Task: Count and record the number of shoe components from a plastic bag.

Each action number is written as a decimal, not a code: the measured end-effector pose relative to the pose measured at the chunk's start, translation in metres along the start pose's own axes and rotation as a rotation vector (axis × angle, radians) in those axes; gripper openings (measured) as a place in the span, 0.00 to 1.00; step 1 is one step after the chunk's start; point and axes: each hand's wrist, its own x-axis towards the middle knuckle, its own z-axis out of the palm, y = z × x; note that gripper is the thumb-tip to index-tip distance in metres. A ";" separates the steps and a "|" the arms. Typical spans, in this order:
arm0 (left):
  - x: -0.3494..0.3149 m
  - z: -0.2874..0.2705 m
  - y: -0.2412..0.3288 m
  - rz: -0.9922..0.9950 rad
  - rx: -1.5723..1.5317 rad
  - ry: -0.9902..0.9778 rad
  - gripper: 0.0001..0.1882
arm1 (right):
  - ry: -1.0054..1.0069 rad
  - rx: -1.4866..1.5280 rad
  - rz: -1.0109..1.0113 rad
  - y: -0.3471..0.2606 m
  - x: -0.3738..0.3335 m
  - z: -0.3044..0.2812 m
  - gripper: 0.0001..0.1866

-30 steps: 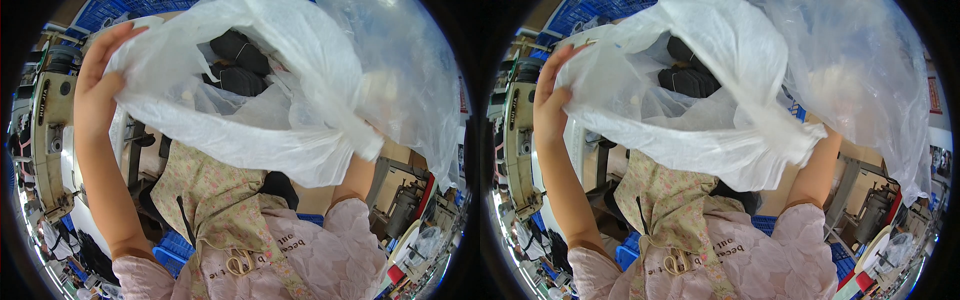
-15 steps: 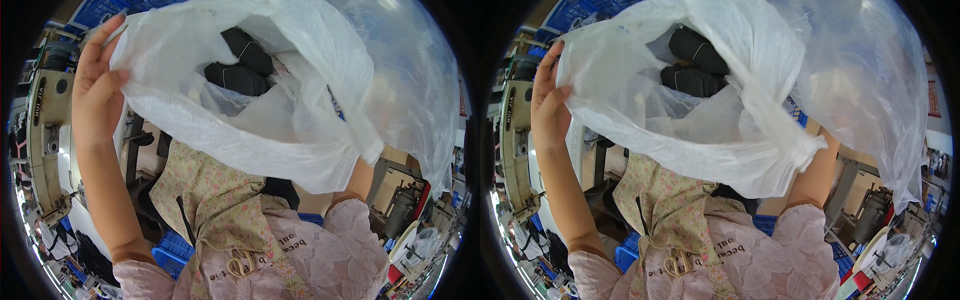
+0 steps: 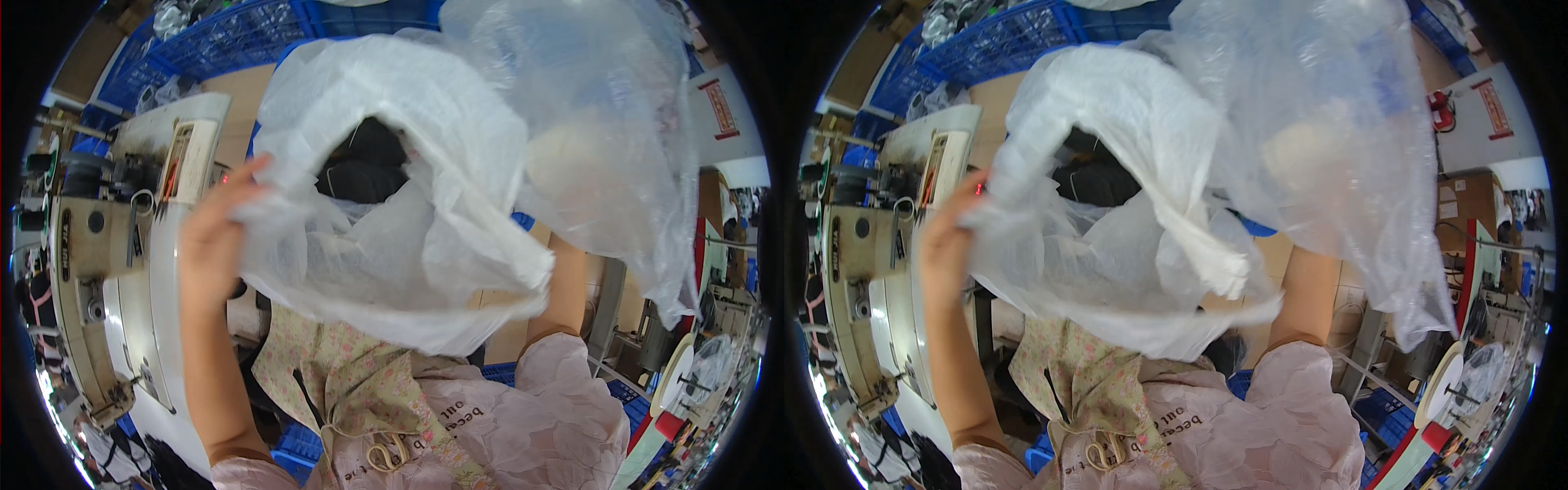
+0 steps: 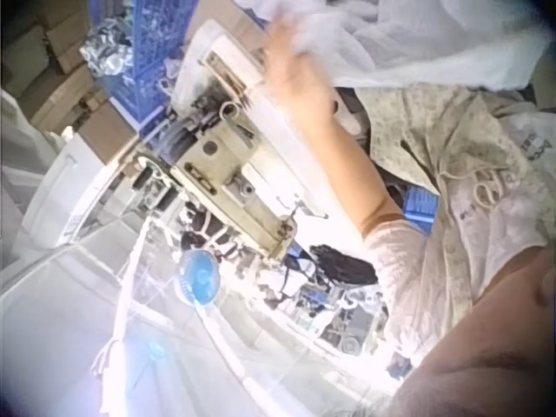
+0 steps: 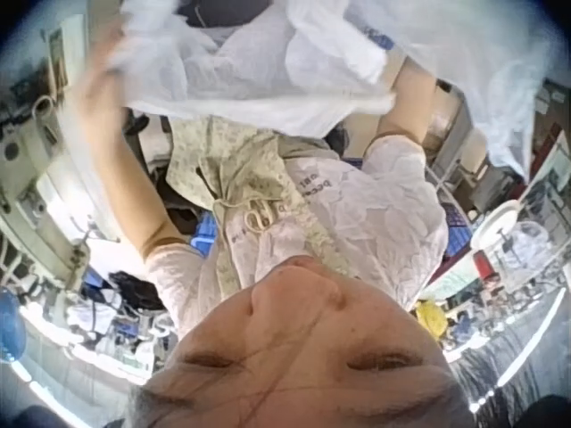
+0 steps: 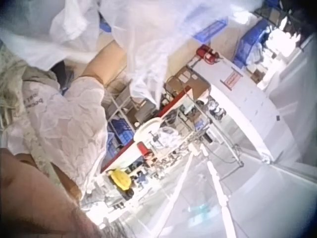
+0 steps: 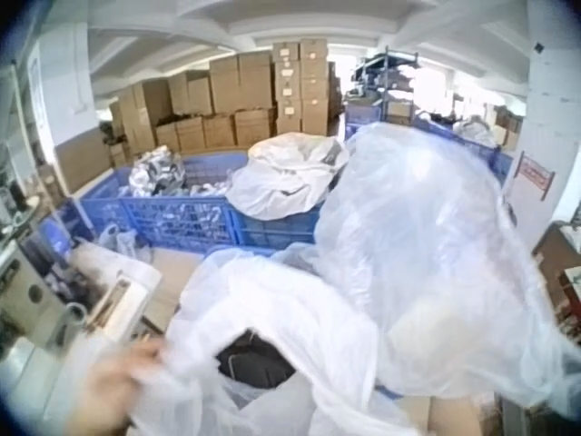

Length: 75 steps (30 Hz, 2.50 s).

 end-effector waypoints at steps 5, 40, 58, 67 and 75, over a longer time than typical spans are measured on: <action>-0.022 0.096 -0.068 0.154 0.689 -0.407 0.13 | 0.009 -0.014 -0.056 0.004 -0.024 0.002 0.13; -0.015 -0.028 -0.091 -0.476 -0.173 0.407 0.18 | -0.735 -0.476 -0.501 -0.022 -0.190 0.034 0.22; 0.059 -0.096 -0.031 -0.175 -0.133 0.535 0.19 | -0.405 -1.540 -0.629 0.070 -0.106 0.025 0.17; 0.044 -0.113 -0.049 -0.040 0.001 0.425 0.20 | -0.657 -2.107 -0.091 0.088 -0.093 0.007 0.21; 0.030 -0.109 -0.042 -0.008 0.004 0.309 0.23 | -0.696 -1.923 -0.269 0.064 -0.074 0.018 0.13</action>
